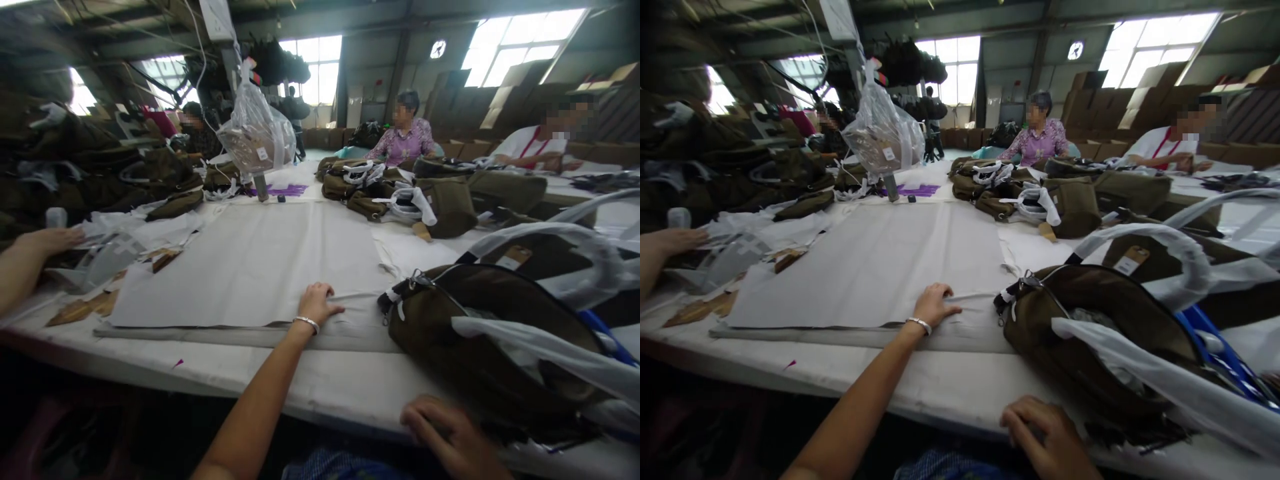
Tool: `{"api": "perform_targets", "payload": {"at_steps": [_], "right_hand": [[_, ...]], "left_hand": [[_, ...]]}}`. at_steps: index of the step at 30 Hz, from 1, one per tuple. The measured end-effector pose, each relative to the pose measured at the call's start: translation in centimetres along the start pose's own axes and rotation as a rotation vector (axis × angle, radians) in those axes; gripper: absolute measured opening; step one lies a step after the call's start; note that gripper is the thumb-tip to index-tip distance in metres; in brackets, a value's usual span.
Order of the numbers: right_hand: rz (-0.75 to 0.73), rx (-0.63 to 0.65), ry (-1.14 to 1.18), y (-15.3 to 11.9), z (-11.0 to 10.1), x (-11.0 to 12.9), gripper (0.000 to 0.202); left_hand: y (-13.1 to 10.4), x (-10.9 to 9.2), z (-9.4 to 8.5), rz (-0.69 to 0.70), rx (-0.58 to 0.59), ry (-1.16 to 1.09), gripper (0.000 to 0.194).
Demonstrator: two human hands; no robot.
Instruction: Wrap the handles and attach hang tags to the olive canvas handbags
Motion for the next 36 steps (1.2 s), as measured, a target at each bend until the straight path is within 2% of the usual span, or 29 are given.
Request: {"api": "perform_targets", "payload": {"at_steps": [2, 4, 6, 8, 12, 14, 16, 19, 21, 22, 23, 24, 25, 26, 27, 28, 30, 31, 33, 36], "right_hand": [[-0.040, 0.023, 0.036, 1.4, 0.1, 1.4, 0.049], [-0.058, 0.033, 0.087, 2.7, 0.3, 2.1, 0.050], [-0.034, 0.002, 0.204, 3.9, 0.5, 2.1, 0.051], [0.033, -0.034, 0.396, 5.1, 0.8, 1.7, 0.059], [0.155, -0.026, 0.825, 7.5, 1.8, 2.0, 0.085], [0.202, 0.039, 0.997, 8.8, 2.3, 3.0, 0.092], [0.243, 0.152, 1.073, 10.0, 2.9, 4.2, 0.095], [0.234, 0.305, 1.020, 11.4, 3.8, 5.7, 0.087], [0.245, 0.296, 0.963, 11.8, 4.3, 5.6, 0.071], [0.268, 0.264, 0.929, 11.8, 4.5, 5.3, 0.064], [0.298, 0.229, 0.886, 11.7, 4.7, 4.7, 0.062], [0.328, 0.201, 0.835, 11.4, 4.8, 3.9, 0.062], [0.354, 0.187, 0.779, 10.9, 4.8, 3.1, 0.062], [0.376, 0.181, 0.725, 10.3, 4.7, 2.1, 0.064], [0.398, 0.183, 0.678, 9.6, 4.5, 1.1, 0.065], [0.415, 0.178, 0.641, 8.9, 4.2, 0.1, 0.067], [0.431, 0.122, 0.606, 7.4, 3.2, -1.7, 0.070], [0.428, 0.073, 0.609, 6.8, 2.6, -2.4, 0.072], [0.416, -0.045, 0.656, 5.8, 1.5, -3.1, 0.077], [0.360, -0.146, 0.741, 5.7, 0.8, -1.9, 0.087]], "left_hand": [[0.3, 0.1, -0.1, -0.005, 0.016, -0.002, 0.029], [0.5, 0.3, -0.5, -0.019, 0.022, -0.007, 0.025], [0.5, 0.9, -1.6, -0.045, 0.001, -0.006, 0.025], [0.1, 1.9, -3.4, -0.071, -0.050, -0.002, 0.024], [-3.1, 3.0, -8.0, -0.056, -0.149, -0.049, 0.018], [-6.0, 2.3, -9.0, -0.011, -0.141, -0.104, 0.018], [-9.7, 0.6, -8.2, 0.042, -0.091, -0.162, 0.017], [-15.4, -3.1, -4.4, 0.122, 0.063, -0.264, 0.013], [-18.2, -5.4, -1.7, 0.252, 0.292, -0.462, 0.014], [-19.0, -6.1, -1.0, 0.339, 0.436, -0.551, 0.016], [-19.3, -6.3, -1.2, 0.396, 0.493, -0.604, 0.019], [-19.0, -5.7, -2.2, 0.415, 0.469, -0.594, 0.021], [-18.0, -4.4, -4.0, 0.391, 0.356, -0.547, 0.023], [-16.8, -2.4, -6.4, 0.319, 0.180, -0.426, 0.023], [-15.4, 0.3, -9.3, 0.191, -0.038, -0.253, 0.023], [-14.3, 3.1, -12.1, 0.081, -0.195, -0.161, 0.026], [-12.8, 8.9, -16.9, -0.078, -0.391, -0.042, 0.031], [-12.5, 11.6, -18.7, -0.156, -0.466, 0.009, 0.030], [-12.8, 16.0, -20.8, -0.306, -0.573, 0.086, 0.026], [-14.3, 19.7, -21.5, -0.441, -0.629, 0.139, 0.023]]}}
Point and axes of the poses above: each hand's wrist, its own y-axis towards the middle knuckle, its own z-axis out of the palm, x = y × z, the point moved 3 cm from there along y, towards the middle knuckle, and after that the axes turned 10 degrees about z, right-handed, at the moved point
